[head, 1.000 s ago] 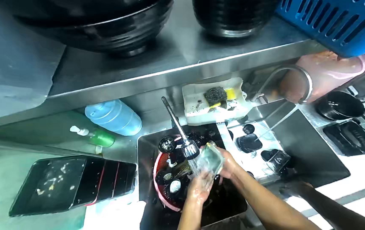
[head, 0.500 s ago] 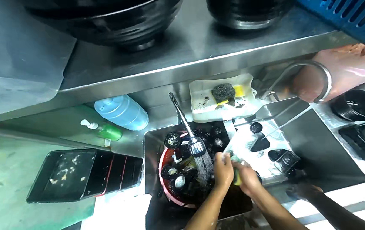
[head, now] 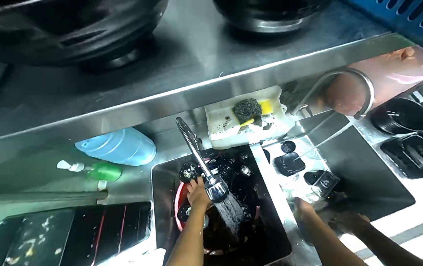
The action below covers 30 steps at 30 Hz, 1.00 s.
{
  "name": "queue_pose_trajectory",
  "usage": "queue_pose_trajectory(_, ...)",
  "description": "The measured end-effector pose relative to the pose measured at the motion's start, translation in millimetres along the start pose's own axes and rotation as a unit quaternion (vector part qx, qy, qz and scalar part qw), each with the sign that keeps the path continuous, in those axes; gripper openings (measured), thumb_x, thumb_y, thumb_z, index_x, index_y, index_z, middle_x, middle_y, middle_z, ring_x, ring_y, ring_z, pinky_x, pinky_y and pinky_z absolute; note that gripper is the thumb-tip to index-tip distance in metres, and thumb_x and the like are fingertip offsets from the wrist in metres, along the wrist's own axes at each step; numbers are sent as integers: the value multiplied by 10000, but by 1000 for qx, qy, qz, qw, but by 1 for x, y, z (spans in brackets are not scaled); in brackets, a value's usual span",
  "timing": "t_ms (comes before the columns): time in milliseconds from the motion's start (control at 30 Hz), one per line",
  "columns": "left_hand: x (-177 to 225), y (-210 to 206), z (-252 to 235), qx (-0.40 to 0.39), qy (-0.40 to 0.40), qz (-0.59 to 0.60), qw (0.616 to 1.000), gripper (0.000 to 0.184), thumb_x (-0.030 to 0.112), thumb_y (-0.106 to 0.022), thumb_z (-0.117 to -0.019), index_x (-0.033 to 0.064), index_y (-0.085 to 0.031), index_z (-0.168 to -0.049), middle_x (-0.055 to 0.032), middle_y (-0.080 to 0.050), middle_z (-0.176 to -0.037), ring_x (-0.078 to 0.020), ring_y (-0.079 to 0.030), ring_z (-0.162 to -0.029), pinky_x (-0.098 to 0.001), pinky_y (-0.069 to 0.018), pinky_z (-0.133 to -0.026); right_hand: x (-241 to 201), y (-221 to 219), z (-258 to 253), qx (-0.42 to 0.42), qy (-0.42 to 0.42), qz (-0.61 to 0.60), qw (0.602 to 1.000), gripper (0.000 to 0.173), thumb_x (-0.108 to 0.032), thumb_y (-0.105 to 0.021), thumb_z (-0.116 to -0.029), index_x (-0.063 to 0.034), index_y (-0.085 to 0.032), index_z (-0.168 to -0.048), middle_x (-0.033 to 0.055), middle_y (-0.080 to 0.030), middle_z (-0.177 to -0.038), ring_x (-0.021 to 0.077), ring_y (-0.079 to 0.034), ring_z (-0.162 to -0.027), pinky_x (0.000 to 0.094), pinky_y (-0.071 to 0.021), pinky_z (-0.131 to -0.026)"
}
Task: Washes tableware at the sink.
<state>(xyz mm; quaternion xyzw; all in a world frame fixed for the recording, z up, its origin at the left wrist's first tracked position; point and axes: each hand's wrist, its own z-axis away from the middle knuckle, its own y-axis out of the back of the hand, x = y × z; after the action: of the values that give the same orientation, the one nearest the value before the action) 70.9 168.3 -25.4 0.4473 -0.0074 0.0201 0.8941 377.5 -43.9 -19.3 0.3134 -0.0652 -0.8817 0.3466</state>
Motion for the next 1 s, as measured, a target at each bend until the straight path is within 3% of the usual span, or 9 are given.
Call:
queue_pose_trajectory(67, -5, -18, -13, -10, -34, -47, 998, 875, 445, -817, -749, 143, -490, -1502, -192, -372, -1588, -405, -322, -1474, -604, -309, -1165, -62, 8, 103, -58, -48, 41, 996, 331, -114, -403, -1107, 122, -495, -1320, 247, -557, -1229, 244, -521, -985, 367, -447, -905)
queue_pose_trajectory(133, -4, -30, -6, -54, -63, -92, 992, 793, 435, -759, -792, 88, -529, -1468, -171, -458, -1548, -367, -349, -1473, -591, -190, -1220, -81, 10, 135, -63, -64, 46, 995, 347, -109, -390, -1111, 117, -479, -1359, 249, -536, -1345, 248, -511, -1094, 343, -413, -979)
queue_pose_trajectory(233, -2, -41, 23, -115, -83, -114, 983, 581, 348, -620, -935, 51, -559, -1431, -166, -544, -1478, -332, -432, -1434, -595, -167, -1231, 18, -2, 0, 13, 25, 47, 998, 329, -274, -538, -1052, 27, -630, -1149, 186, -638, -1038, 251, -616, -878, 428, -521, -746)
queue_pose_trajectory(333, -8, -48, 52, -101, -99, -92, 986, 502, 364, -576, -978, 84, -603, -1393, -154, -603, -1416, -333, -487, -1392, -596, -188, -1225, 34, 12, -61, -34, 25, 71, 997, 354, -314, -532, -1059, 1, -633, -1186, 160, -654, -977, 258, -638, -820, 468, -543, -733)
queue_pose_trajectory(433, -16, -46, 82, -75, -125, -25, 989, 424, 371, -522, -1027, 127, -637, -1354, -112, -674, -1317, -290, -567, -1312, -556, -235, -1216, 15, 17, -48, -27, 100, 14, 994, 269, -215, -511, -1053, 11, -557, -1190, 147, -660, -855, 239, -660, -666, 420, -581, -599)
queue_pose_trajectory(633, -19, -48, 152, 44, -275, 145, 950, 404, 384, -550, -1037, 44, -708, -1185, -99, -720, -1168, -225, -626, -1214, -459, -294, -1214, -29, 12, 32, -77, 319, 150, 933, 437, -251, -560, -1035, -34, -515, -1411, 189, -686, -1066, 296, -689, -871, 515, -577, -771)
queue_pose_trajectory(800, 1, -63, 185, 264, -406, 97, 869, 350, 386, -522, -1045, 113, -730, -975, -18, -745, -1053, -180, -681, -1117, -507, -371, -1173, -30, -21, 118, -346, 260, 215, 875, 674, -496, -675, -941, -141, -471, -1476, 144, -668, -1173, 246, -688, -923, 456, -594, -795)
queue_pose_trajectory(900, -6, -75, 183, 332, -423, 84, 839, 369, 417, -512, -1047, 138, -723, -929, 4, -737, -1051, -173, -670, -1135, -487, -403, -1160, -18, -38, 131, -342, 226, 233, 881, 720, -225, -723, -865, -180, -409, -1512, 161, -642, -1191, 256, -698, -822, 437, -611, -665)
queue_pose_trajectory(1000, -18, -67, 180, 251, -392, 115, 878, 405, 489, -513, -1037, 163, -749, -996, 3, -707, -1229, -211, -590, -1287, -464, -404, -1166, -4, -46, 130, -298, 257, 252, 884, 647, -186, -677, -865, -165, -463, -1475, 151, -646, -1142, 242, -678, -775, 438, -589, -628)
